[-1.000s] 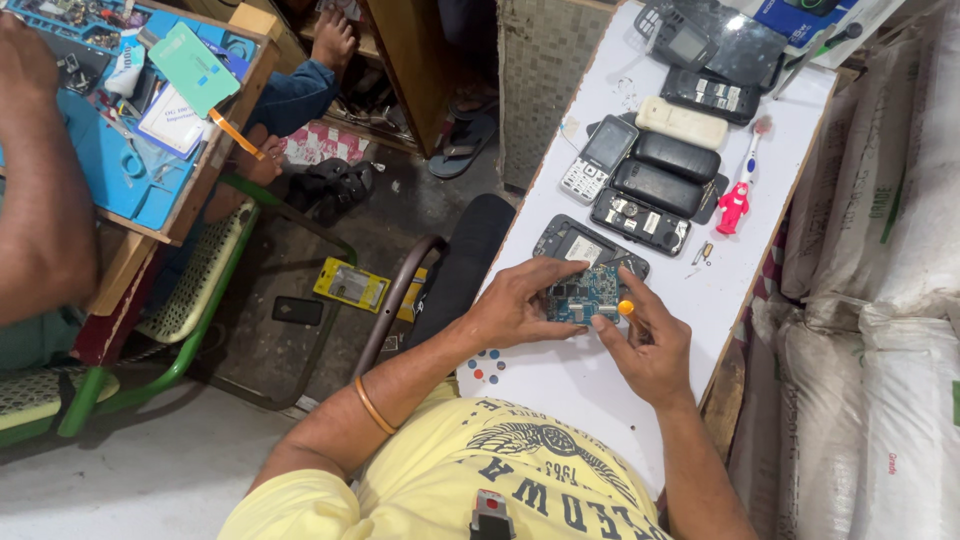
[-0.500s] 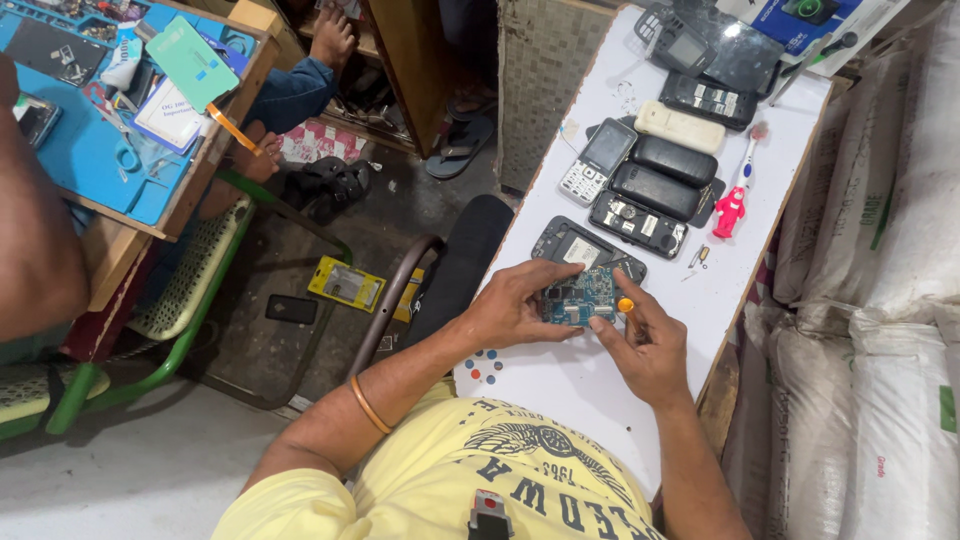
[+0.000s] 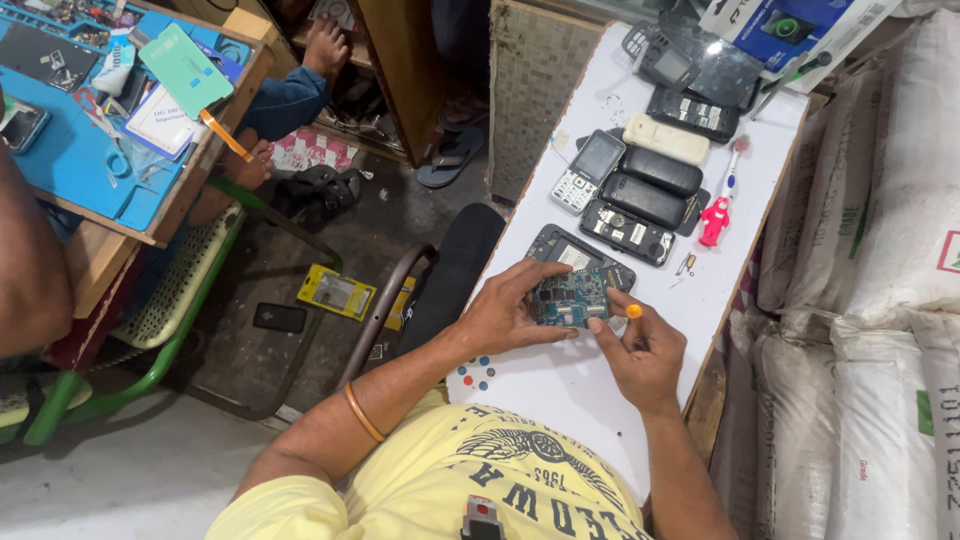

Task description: The person holds a small circuit board and uses a screwdriver to probe and adjust components on its surface. They rotate the board to access different areas while working at a cluttered electronics repair bench.

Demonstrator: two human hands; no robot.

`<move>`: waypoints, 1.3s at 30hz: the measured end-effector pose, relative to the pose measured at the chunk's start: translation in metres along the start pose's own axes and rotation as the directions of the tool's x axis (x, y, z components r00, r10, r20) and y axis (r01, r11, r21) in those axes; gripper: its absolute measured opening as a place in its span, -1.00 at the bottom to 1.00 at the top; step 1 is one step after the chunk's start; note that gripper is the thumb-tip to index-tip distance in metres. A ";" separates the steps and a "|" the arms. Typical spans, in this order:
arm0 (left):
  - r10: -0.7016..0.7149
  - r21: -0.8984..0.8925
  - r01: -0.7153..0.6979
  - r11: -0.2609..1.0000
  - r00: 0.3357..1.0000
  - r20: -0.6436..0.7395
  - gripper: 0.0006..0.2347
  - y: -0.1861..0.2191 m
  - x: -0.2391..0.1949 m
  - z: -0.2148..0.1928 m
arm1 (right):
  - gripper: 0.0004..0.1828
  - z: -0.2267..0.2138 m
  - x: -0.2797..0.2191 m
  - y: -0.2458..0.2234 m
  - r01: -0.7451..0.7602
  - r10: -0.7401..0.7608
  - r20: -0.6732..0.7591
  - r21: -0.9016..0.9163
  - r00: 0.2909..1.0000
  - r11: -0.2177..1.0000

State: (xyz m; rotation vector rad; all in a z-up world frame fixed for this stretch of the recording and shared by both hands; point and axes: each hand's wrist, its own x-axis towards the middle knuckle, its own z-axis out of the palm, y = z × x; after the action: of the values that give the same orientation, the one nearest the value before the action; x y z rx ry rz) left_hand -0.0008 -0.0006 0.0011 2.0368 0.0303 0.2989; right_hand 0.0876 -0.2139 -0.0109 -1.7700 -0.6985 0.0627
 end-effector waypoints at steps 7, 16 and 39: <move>0.120 0.004 -0.120 0.993 0.991 -0.064 -0.34 -0.003 -0.001 0.001 | -0.69 -0.001 -0.002 0.000 -0.011 0.013 -0.042 0.061 0.999 0.998; 0.122 -0.028 -0.124 0.992 0.990 -0.069 -0.33 -0.002 -0.001 0.001 | -0.72 0.000 0.000 -0.003 -0.015 0.019 -0.072 0.051 0.997 0.999; 0.176 -0.027 -0.179 0.984 0.980 -0.092 -0.34 -0.002 0.000 0.001 | -0.69 0.001 0.000 -0.004 0.012 -0.012 -0.089 0.003 0.996 1.000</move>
State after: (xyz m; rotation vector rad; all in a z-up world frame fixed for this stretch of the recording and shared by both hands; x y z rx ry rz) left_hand -0.0008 -0.0003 -0.0012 1.9934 -0.1008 0.4994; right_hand 0.0856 -0.2124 -0.0077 -1.7539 -0.6441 -0.0228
